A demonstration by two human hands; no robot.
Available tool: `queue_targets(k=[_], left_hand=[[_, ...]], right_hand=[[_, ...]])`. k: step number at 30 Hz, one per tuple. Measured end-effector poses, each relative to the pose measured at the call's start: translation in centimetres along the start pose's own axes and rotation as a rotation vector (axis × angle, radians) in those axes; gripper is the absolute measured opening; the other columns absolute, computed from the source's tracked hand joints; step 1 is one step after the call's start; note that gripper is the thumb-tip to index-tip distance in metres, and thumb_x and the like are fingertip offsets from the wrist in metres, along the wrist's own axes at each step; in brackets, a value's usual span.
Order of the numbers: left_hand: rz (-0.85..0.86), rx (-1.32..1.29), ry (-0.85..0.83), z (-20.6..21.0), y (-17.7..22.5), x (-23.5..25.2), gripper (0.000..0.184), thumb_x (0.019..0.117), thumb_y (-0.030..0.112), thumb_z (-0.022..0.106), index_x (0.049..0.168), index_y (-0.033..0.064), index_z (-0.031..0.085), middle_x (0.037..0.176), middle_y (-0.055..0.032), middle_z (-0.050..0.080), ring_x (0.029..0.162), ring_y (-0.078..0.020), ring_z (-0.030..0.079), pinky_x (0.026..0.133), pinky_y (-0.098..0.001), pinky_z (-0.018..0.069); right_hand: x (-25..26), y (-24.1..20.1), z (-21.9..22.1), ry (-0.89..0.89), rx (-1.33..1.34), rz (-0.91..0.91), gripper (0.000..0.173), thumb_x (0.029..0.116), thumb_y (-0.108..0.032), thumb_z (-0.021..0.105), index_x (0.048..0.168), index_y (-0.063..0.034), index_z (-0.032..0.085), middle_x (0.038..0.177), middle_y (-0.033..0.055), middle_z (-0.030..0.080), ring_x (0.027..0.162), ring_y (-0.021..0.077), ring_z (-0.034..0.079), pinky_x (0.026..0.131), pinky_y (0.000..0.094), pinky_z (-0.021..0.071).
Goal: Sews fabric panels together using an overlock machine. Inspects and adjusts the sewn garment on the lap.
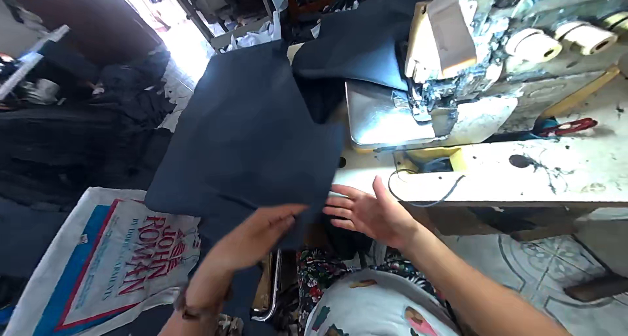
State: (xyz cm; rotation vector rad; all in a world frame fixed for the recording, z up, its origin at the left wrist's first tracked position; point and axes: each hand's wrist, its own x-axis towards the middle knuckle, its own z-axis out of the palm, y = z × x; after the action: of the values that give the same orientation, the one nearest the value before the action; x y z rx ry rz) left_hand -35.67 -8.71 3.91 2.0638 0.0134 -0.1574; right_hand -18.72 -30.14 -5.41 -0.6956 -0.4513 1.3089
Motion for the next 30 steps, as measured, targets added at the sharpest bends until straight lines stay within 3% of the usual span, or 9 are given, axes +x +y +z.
queue_targets(k=[2, 5, 7, 10, 13, 15, 19, 24, 30], left_hand=[[0.006, 0.082, -0.085, 3.3, 0.3, -0.4, 0.037, 0.107, 0.01, 0.041, 0.134, 0.0007, 0.064, 0.126, -0.0075, 0.07, 0.115, -0.0033, 0.064, 0.103, -0.0238, 0.0498], [0.012, 0.191, -0.264, 6.4, -0.3, 0.3, 0.036, 0.1052, 0.006, 0.045, 0.136, 0.0006, 0.063, 0.117, -0.0181, 0.07, 0.108, -0.0229, 0.068, 0.098, -0.0375, 0.0532], [0.066, 0.339, -0.265, 7.2, -0.5, 1.8, 0.031, 0.1039, 0.009, 0.051, 0.129, 0.0018, 0.067, 0.104, -0.0165, 0.07, 0.093, -0.0263, 0.069, 0.085, -0.0409, 0.0573], [0.19, 0.629, 0.009, 7.0, -0.5, 6.7, 0.031, 0.1026, 0.026, 0.059, 0.125, 0.0077, 0.071, 0.116, -0.0121, 0.07, 0.105, -0.0266, 0.069, 0.089, -0.0449, 0.0588], [0.336, 0.69, 0.056, 5.7, -0.8, 12.1, 0.047, 0.1001, 0.036, 0.062, 0.135, 0.0044, 0.063, 0.133, -0.0177, 0.063, 0.125, -0.036, 0.059, 0.105, -0.0529, 0.0477], [0.365, 0.625, -0.034, 5.7, -0.6, 13.6, 0.049, 0.0991, 0.036, 0.065, 0.136, 0.0042, 0.059, 0.117, -0.013, 0.069, 0.111, -0.0292, 0.065, 0.098, -0.0489, 0.0515], [0.453, 0.291, -0.06, 7.2, -1.3, 15.2, 0.024, 0.0935, 0.012, 0.072, 0.112, 0.0003, 0.06, 0.085, -0.0041, 0.065, 0.075, -0.0082, 0.063, 0.071, -0.0229, 0.056], [0.446, 0.202, -0.019, 7.5, -1.5, 15.3, 0.012, 0.0908, 0.011, 0.075, 0.094, 0.0033, 0.066, 0.085, -0.0013, 0.068, 0.077, -0.004, 0.066, 0.072, -0.0189, 0.0568], [0.363, 0.277, -0.05, 7.0, -0.9, 14.8, 0.021, 0.0846, 0.015, 0.082, 0.101, 0.0045, 0.073, 0.089, 0.0001, 0.073, 0.083, -0.0028, 0.068, 0.077, -0.0179, 0.0564]], right_hand=[[-0.1, 0.5, 0.6, 0.036, 0.048, -0.049, 0.093, 0.0839, -0.081, 0.055, 0.142, -0.0091, 0.044, 0.125, -0.0002, 0.068, 0.117, 0.0128, 0.065, 0.1, 0.0344, 0.0531], [-1.0, 1.0, 1.6, 0.332, -0.002, -0.058, 0.026, 0.106, -0.026, 0.05, 0.122, -0.0071, 0.057, 0.099, 0.0031, 0.073, 0.091, 0.0113, 0.072, 0.085, 0.0311, 0.0605], [-1.5, 1.7, 1.1, 0.5, -0.069, -0.074, 0.021, 0.1084, -0.009, 0.043, 0.116, -0.0035, 0.062, 0.093, 0.0058, 0.073, 0.085, 0.0121, 0.072, 0.081, 0.0313, 0.0608], [-3.2, 3.4, -0.6, 0.534, -0.276, -0.197, 0.023, 0.1061, -0.007, 0.044, 0.121, -0.0031, 0.06, 0.101, 0.004, 0.072, 0.092, 0.0098, 0.07, 0.086, 0.0314, 0.0595], [-5.2, 4.1, -1.3, 0.516, -0.484, -0.243, 0.035, 0.1044, -0.008, 0.045, 0.137, -0.0013, 0.056, 0.118, 0.0043, 0.07, 0.106, 0.0054, 0.068, 0.096, 0.0276, 0.0567], [-6.5, 3.9, -1.4, 0.525, -0.51, -0.23, 0.037, 0.1041, -0.007, 0.045, 0.14, 0.0001, 0.053, 0.122, 0.0037, 0.069, 0.108, 0.0018, 0.066, 0.097, 0.0235, 0.0553], [-8.0, 3.6, -2.8, 0.46, -0.488, -0.242, 0.032, 0.1041, -0.007, 0.045, 0.133, 0.0011, 0.056, 0.115, -0.0001, 0.07, 0.103, -0.0009, 0.066, 0.094, 0.0211, 0.0558], [-6.2, 3.1, -4.1, 0.393, -0.475, -0.296, 0.023, 0.1056, -0.009, 0.045, 0.111, -0.0044, 0.067, 0.096, -0.003, 0.071, 0.089, 0.001, 0.068, 0.084, 0.0234, 0.0579], [-6.0, 3.2, -4.4, 0.374, -0.484, -0.321, 0.022, 0.1049, -0.009, 0.046, 0.106, -0.0063, 0.067, 0.092, -0.0059, 0.07, 0.087, -0.0015, 0.066, 0.082, 0.0209, 0.0569]])
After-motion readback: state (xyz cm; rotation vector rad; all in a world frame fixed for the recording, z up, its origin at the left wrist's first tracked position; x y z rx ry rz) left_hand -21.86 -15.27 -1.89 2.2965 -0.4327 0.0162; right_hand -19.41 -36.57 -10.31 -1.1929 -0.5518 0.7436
